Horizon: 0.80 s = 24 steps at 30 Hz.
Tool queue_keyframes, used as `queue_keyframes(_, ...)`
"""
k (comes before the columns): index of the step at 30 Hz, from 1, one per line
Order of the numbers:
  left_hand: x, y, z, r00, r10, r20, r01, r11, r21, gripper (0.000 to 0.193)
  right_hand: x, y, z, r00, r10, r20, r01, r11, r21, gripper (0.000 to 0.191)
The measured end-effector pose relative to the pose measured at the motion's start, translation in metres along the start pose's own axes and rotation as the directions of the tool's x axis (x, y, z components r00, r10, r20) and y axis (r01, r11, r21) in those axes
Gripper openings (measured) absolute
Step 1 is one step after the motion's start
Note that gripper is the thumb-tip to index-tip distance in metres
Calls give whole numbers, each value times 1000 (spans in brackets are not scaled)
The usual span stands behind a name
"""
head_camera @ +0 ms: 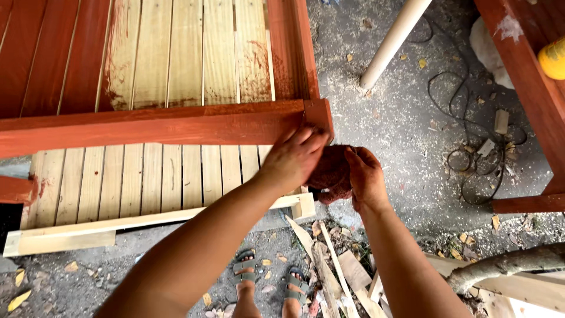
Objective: The person applies reddish-brown stain to a wooden slatted bench using a cloth. They rub the stain along the frame and across the slats, progressively covering more surface area. A child briefly appears and touches the bench while the person continues the task.
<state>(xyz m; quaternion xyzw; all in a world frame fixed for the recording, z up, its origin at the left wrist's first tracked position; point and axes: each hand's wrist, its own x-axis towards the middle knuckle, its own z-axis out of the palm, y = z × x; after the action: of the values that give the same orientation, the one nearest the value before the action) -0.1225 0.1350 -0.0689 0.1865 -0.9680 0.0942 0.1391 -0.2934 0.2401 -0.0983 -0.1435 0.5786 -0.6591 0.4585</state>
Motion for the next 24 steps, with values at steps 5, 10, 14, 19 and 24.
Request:
queue_keyframes(5,-6,-2,-5,990,4,-144,-12,998,-55,51,7,10,-3,1000,8,11,-8,1000,4,17)
queue_keyframes(10,-79,-37,29,780,-379,498,575,747,-332,54,0,18,4,999,-19,38,25,987,-157,16)
queue_keyframes(14,-117,-9,85,597,-715,363,374,-151,-915,34,-20,25,38,986,-90,143,127,953,-277,14)
queue_keyframes(19,-129,38,115,325,-570,755,98,-774,-626,61,-58,24,101,935,70,347,15,972,-236,19)
queue_keyframes(24,-142,50,96,303,-360,882,-119,-933,-340,75,-79,38,136,879,12,477,-52,996,69,11)
